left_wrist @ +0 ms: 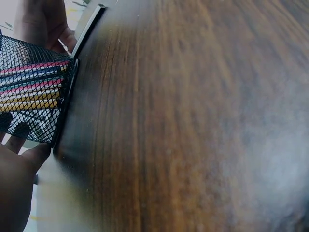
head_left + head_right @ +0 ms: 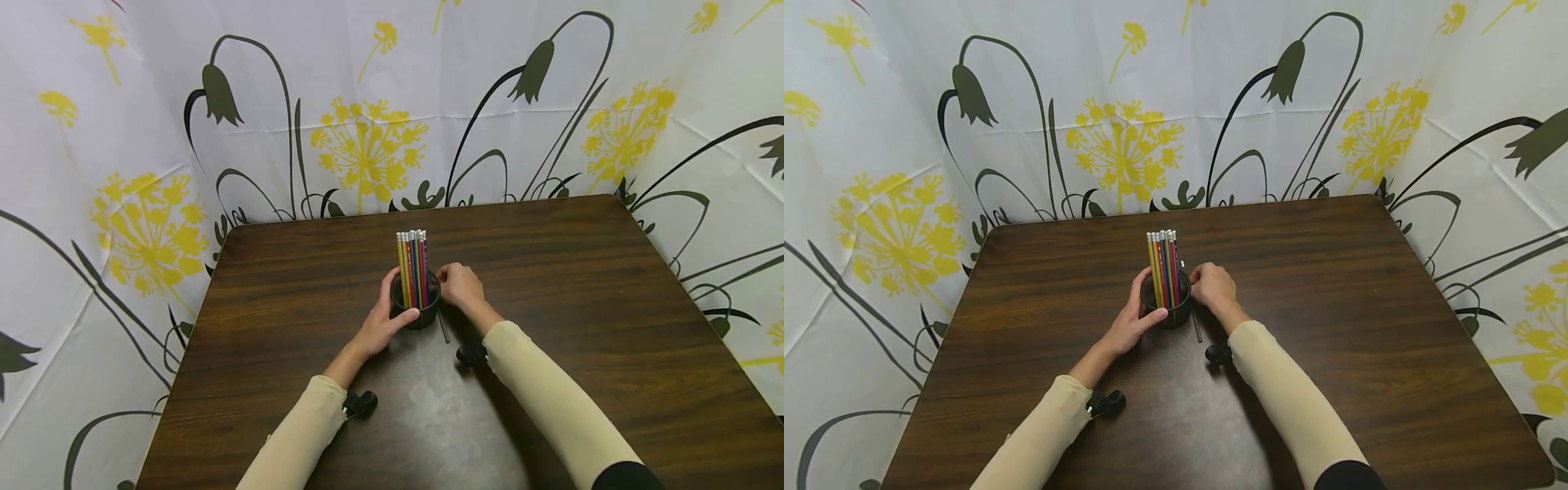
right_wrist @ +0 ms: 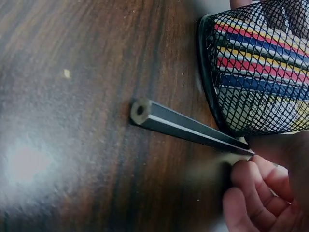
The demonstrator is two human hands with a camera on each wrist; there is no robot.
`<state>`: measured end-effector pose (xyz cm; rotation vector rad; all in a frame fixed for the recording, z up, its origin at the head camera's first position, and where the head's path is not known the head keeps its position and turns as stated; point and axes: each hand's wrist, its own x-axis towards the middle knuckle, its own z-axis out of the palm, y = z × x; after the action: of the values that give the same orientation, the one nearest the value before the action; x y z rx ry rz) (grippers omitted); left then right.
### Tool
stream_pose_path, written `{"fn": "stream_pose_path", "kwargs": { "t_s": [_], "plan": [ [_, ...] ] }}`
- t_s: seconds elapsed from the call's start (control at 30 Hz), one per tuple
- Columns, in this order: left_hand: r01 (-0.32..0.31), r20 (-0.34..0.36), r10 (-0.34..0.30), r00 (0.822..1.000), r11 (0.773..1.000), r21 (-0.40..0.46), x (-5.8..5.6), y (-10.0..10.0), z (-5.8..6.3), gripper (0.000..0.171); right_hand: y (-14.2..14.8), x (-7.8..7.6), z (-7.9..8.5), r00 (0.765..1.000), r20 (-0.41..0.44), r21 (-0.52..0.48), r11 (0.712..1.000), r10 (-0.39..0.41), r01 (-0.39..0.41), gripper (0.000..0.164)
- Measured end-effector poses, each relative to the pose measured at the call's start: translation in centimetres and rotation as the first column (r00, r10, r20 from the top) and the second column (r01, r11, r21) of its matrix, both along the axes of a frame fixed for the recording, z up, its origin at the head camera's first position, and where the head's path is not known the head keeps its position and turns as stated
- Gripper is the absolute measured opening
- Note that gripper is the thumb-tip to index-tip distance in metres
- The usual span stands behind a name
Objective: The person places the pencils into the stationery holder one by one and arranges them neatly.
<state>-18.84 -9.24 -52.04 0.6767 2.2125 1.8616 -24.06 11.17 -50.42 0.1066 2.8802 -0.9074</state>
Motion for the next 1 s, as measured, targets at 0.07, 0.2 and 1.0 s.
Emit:
{"fn": "stream_pose_path", "kwargs": {
  "t_s": [0.07,0.2,1.0],
  "plan": [
    [0.004,-0.002,-0.004,1.0,1.0,0.004,0.0,0.0,0.0,0.08,0.0,0.0,0.2,1.0,0.006,0.031,0.999,0.006,-0.006,0.013],
    [0.009,-0.004,-0.009,1.0,1.0,0.009,-0.2,0.0,0.1,0.081,0.0,-0.1,0.6,1.0,-0.006,0.083,0.996,0.014,-0.014,0.009],
    [0.022,0.026,-0.023,0.999,0.999,0.027,-0.2,0.0,-0.1,0.081,3.1,1.3,6.9,0.955,-0.279,-0.169,0.984,-0.098,0.051,0.017]
  ]
}}
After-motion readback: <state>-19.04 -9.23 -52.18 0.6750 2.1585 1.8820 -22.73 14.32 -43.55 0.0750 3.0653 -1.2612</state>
